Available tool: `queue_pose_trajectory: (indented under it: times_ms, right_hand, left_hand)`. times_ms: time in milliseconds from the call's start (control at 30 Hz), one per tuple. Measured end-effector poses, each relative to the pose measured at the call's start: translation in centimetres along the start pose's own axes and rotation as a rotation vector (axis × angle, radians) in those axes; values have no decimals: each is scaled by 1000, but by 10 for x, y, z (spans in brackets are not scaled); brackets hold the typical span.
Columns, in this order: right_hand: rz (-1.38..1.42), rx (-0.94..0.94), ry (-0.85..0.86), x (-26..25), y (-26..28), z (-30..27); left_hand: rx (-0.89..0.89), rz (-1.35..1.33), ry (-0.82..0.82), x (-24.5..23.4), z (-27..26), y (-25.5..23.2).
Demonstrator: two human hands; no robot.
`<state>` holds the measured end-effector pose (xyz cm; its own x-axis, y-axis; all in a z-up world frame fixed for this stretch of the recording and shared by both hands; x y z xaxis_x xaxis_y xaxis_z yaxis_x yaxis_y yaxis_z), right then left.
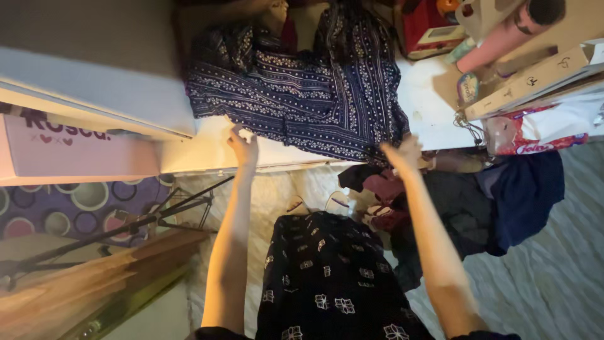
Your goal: The person folds a pink patterned cloth, a beige t-shirt, and a dark blue patterned shirt on a white countertop. Each item is smoothed and folded into a compact rectangle and stacked on the counter.
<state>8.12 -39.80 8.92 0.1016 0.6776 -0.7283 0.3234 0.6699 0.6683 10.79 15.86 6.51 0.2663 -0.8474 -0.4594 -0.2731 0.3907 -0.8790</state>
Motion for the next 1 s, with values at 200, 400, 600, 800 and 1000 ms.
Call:
queue_pose_trajectory:
  times_ms: [200, 400, 600, 800, 1000]
  right_hand:
    - [334, 544, 245, 50, -85, -59]
    - [870, 316, 152, -20, -64, 25]
    - [380, 207, -160, -112, -61, 42]
    - [-191, -120, -148, -68, 22, -13]
    - [-327, -301, 158, 32, 56, -34]
  left_hand:
    - [311, 673, 217, 80, -74, -68]
    - [175, 1000, 424, 139, -87, -62]
    - [208, 900, 447, 171, -122, -69]
    - [201, 846, 180, 97, -65, -96]
    - [209, 972, 143, 23, 27, -110]
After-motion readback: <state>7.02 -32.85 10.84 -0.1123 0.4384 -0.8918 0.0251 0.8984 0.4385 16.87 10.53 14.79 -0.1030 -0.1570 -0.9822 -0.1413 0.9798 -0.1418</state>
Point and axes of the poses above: each hand's wrist, its own z-axis towards the middle knuckle, its own x-axis out of the palm, y = z × x, the point moved 9 cm from there along z, towards the middle knuckle, and after that the axes turned 9 degrees about y, right-handed, at the moved point
